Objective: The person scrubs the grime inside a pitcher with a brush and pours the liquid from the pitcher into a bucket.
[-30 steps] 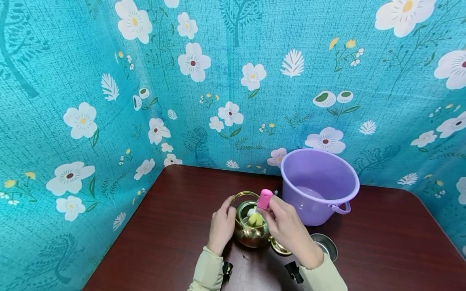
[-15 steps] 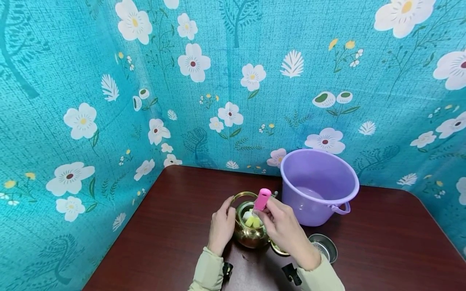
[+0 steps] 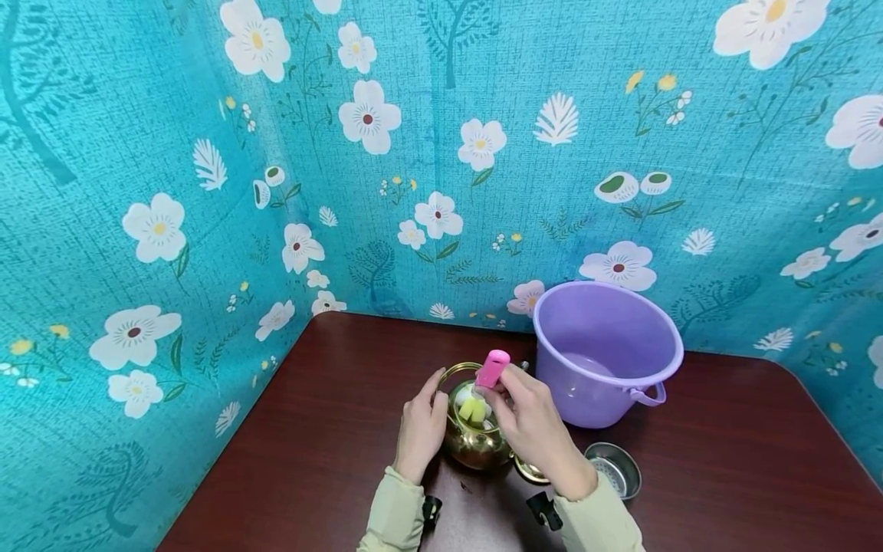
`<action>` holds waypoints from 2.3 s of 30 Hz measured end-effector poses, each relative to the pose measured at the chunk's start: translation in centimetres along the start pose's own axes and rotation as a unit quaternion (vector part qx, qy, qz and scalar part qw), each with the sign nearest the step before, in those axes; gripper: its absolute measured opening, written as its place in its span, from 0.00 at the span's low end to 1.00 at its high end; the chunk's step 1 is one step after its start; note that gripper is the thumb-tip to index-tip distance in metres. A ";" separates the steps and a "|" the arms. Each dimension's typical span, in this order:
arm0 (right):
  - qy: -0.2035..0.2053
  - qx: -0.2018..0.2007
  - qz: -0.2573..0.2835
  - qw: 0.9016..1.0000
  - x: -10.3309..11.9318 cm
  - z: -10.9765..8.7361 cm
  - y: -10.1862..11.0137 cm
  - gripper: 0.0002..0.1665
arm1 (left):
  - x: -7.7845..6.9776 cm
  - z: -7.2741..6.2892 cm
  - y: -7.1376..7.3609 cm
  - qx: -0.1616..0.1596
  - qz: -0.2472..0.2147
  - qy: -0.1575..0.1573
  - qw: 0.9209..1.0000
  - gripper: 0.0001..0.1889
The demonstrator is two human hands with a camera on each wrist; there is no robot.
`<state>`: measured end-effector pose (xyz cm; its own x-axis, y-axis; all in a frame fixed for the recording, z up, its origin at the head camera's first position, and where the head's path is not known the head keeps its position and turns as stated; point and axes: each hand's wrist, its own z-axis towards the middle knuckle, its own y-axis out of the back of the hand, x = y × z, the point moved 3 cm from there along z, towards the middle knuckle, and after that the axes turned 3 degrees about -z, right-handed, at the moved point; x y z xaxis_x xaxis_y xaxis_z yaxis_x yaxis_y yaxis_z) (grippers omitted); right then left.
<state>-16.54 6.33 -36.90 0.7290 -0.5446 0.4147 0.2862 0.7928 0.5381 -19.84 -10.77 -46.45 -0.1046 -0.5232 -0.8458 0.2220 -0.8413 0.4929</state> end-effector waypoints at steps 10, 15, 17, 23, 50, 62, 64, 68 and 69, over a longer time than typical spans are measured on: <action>-0.005 -0.002 -0.005 1.000 -0.3 0.3 0.5 0.04 | 0.2 0.2 -0.1 0.000 0.007 -0.006 1.000 0.24; -0.018 -0.001 -0.019 1.000 -0.3 0.3 0.9 0.04 | 0.2 0.2 -0.1 -0.004 0.001 -0.003 1.000 0.24; -0.023 -0.001 -0.027 0.999 -0.2 0.3 1.0 0.06 | 0.1 0.1 -0.1 -0.004 0.000 -0.003 1.000 0.24; -0.029 -0.009 -0.043 0.999 0.1 0.3 1.6 0.08 | 0.0 0.1 -0.1 -0.007 0.002 -0.001 1.000 0.24; -0.057 -0.009 -0.005 0.998 0.9 0.6 2.0 0.09 | 0.0 -0.1 -0.2 -0.006 0.012 0.010 1.000 0.23; -0.022 -0.060 0.010 0.998 0.8 0.8 1.5 0.12 | 0.1 0.0 -0.2 -0.011 0.010 -0.002 1.000 0.23; -0.018 -0.068 0.010 0.997 0.7 0.8 1.5 0.12 | 0.0 -0.1 -0.2 -0.011 0.008 -0.003 1.000 0.23; -0.019 -0.071 0.005 0.997 0.4 0.7 1.5 0.12 | -0.1 0.0 -0.1 -0.011 0.006 -0.002 1.000 0.24; -0.020 -0.070 0.004 0.997 0.4 0.6 1.5 0.12 | -0.1 0.0 -0.1 -0.011 0.006 -0.003 1.000 0.24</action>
<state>-16.23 7.13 -35.50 0.7073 -0.5460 0.4489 0.3662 0.8262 0.4280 -19.82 -10.65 -46.43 -0.1071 -0.5340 -0.8387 0.2442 -0.8318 0.4984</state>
